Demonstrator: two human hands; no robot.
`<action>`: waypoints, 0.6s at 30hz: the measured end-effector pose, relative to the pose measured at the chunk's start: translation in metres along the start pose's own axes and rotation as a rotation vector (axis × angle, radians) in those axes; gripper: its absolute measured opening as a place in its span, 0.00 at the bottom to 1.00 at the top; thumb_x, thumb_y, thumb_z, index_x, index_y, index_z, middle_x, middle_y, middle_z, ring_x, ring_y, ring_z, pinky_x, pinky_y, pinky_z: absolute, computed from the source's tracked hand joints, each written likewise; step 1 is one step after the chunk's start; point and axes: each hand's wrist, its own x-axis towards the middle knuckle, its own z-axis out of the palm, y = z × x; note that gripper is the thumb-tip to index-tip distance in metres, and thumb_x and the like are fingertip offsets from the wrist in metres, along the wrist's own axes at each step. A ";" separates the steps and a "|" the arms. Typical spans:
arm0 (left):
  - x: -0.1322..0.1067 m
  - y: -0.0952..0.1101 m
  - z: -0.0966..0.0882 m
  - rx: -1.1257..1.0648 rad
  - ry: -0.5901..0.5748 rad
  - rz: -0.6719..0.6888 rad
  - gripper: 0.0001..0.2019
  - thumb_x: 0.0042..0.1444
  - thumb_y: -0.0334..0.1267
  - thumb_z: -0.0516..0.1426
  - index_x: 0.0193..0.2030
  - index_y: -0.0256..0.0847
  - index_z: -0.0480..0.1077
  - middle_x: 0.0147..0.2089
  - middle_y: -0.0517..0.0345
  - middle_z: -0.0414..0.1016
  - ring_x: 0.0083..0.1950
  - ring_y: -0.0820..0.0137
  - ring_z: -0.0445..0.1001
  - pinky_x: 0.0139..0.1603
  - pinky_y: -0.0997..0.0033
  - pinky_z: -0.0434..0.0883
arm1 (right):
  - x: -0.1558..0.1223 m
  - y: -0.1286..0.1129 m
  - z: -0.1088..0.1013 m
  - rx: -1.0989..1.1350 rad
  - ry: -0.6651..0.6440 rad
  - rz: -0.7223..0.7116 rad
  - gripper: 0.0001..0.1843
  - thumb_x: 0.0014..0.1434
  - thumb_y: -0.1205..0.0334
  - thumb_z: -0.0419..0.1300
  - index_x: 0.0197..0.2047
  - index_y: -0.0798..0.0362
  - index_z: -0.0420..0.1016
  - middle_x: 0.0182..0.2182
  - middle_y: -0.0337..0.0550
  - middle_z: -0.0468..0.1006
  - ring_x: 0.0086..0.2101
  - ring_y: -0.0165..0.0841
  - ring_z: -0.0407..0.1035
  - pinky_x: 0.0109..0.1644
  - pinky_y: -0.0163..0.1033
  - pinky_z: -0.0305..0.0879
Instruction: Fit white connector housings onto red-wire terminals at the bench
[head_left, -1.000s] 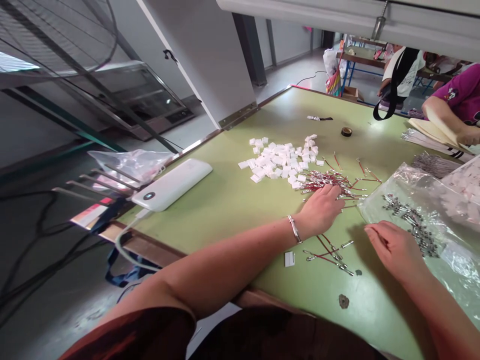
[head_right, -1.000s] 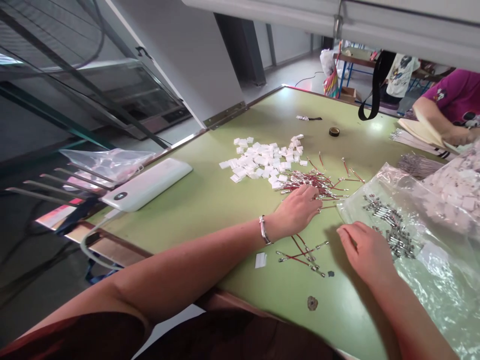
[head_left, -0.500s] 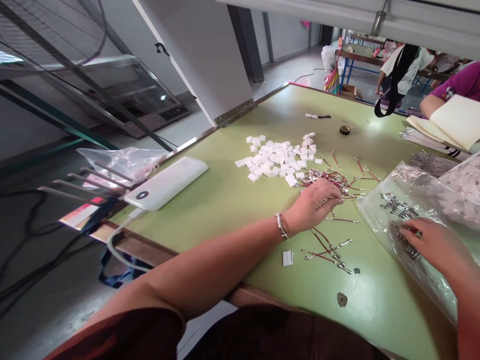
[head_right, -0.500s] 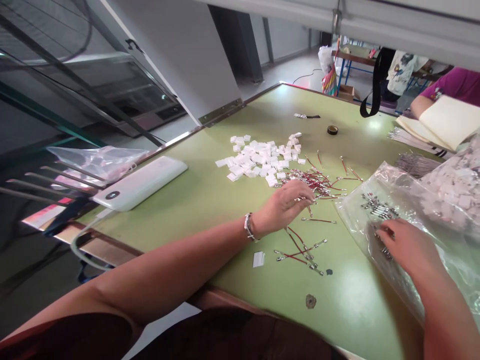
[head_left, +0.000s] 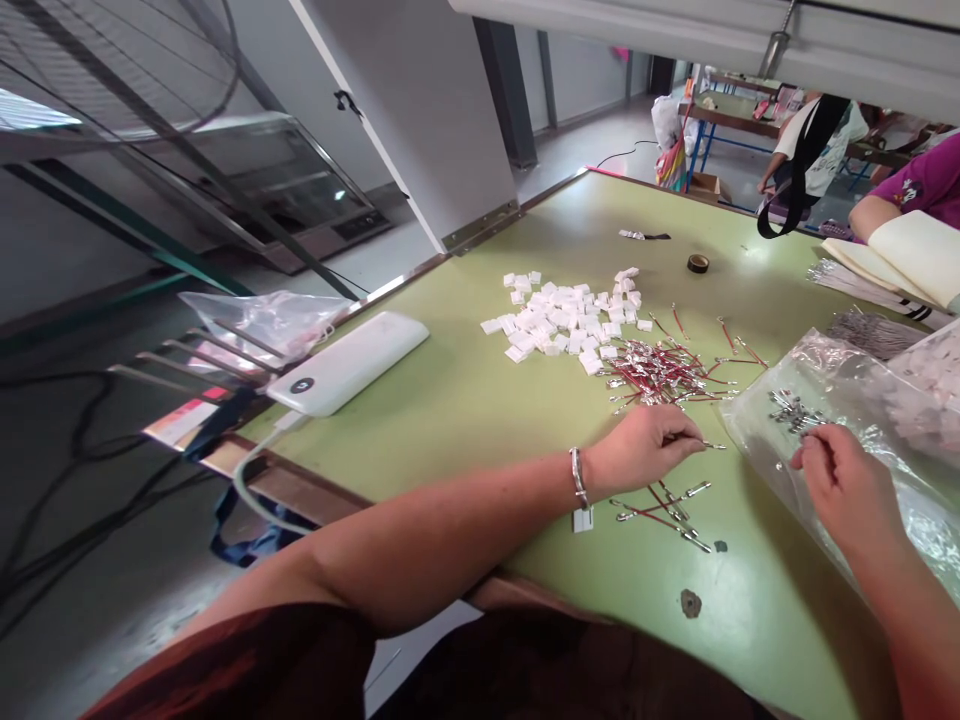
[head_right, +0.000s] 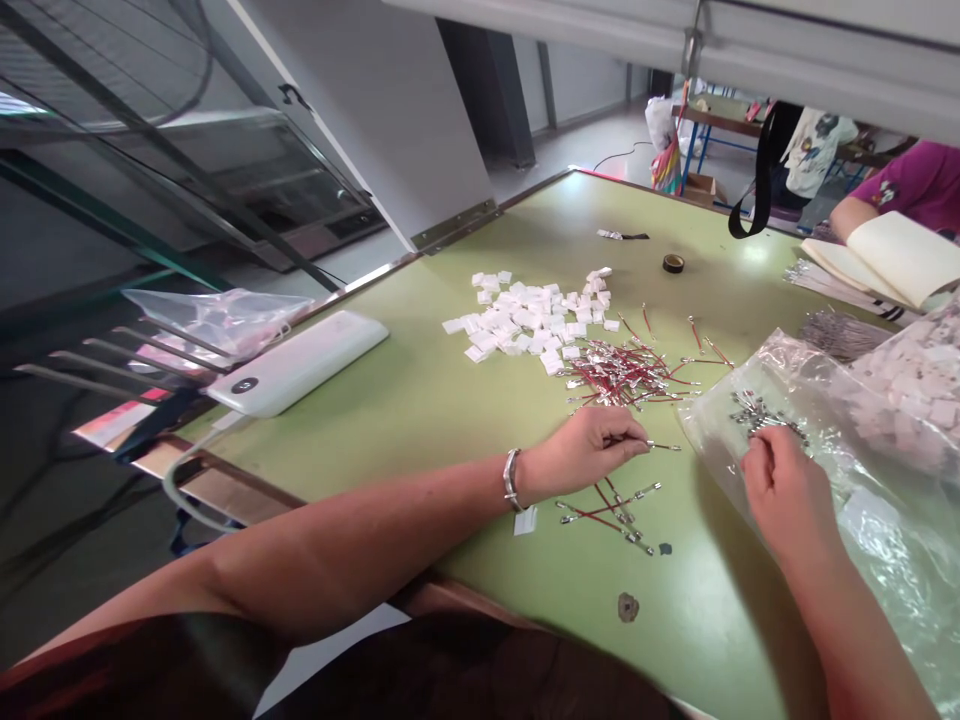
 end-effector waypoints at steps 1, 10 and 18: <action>-0.001 0.001 0.001 -0.005 -0.012 -0.004 0.07 0.60 0.35 0.57 0.34 0.38 0.75 0.32 0.58 0.78 0.33 0.75 0.73 0.36 0.73 0.71 | -0.004 -0.010 0.000 0.127 -0.027 0.011 0.10 0.63 0.56 0.48 0.37 0.50 0.68 0.24 0.40 0.76 0.21 0.32 0.67 0.28 0.37 0.61; -0.004 0.003 0.002 0.049 -0.082 0.040 0.09 0.62 0.34 0.53 0.36 0.37 0.74 0.32 0.58 0.77 0.33 0.76 0.73 0.36 0.76 0.70 | -0.021 -0.065 0.020 0.533 -0.204 -0.085 0.12 0.63 0.54 0.50 0.35 0.50 0.70 0.22 0.37 0.73 0.24 0.30 0.67 0.29 0.34 0.62; -0.009 -0.004 0.002 0.553 -0.291 0.442 0.09 0.61 0.28 0.50 0.37 0.39 0.72 0.33 0.57 0.75 0.33 0.72 0.71 0.31 0.73 0.65 | -0.018 -0.058 0.015 0.580 -0.485 -0.011 0.15 0.59 0.53 0.53 0.24 0.50 0.66 0.17 0.34 0.70 0.21 0.29 0.64 0.27 0.34 0.60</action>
